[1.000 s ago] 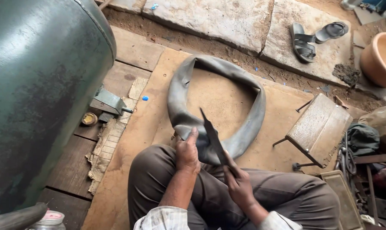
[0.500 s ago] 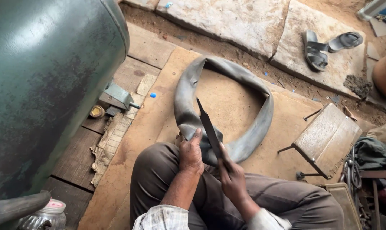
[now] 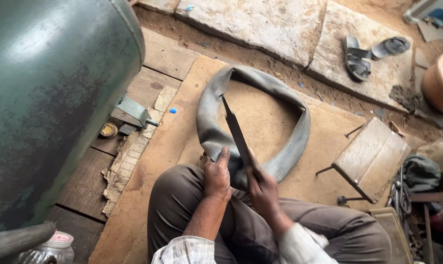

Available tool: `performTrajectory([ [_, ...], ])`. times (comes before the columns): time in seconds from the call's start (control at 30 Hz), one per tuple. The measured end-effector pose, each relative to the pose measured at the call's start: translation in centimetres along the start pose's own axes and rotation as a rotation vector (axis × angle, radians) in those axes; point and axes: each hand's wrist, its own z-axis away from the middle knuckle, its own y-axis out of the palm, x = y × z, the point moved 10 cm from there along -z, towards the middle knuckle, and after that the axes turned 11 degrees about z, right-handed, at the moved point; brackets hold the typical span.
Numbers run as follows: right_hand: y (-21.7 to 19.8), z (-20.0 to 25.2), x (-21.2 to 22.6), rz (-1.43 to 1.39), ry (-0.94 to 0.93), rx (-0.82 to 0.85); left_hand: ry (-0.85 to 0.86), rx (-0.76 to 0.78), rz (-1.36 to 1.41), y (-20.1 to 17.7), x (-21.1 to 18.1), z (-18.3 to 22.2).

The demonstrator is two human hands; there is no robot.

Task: The recorder is using a metal file to roughen the surface of a motorcycle inner tube to prepare it for patching.

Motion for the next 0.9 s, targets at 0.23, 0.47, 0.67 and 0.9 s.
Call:
performTrajectory([
  [0.23,-2.2,5.9,-6.8,-0.011,0.086,0.063,0.054,0.057,0.073,1.1,-0.5,0.2],
  [0.47,-0.2,-0.8,1.3,-0.141,0.085,0.048,0.085,0.042,0.017,0.7,-1.2,0.7],
  [0.67,-1.4,2.8,-1.5,-0.041,-0.170,-0.012,0.019,-0.033,0.039,-0.1,0.4,-0.1],
  [0.9,0.1,7.0,-18.0,-0.653,0.382,-0.019,-0.037,-0.018,0.149,1.5,-1.8,1.1],
])
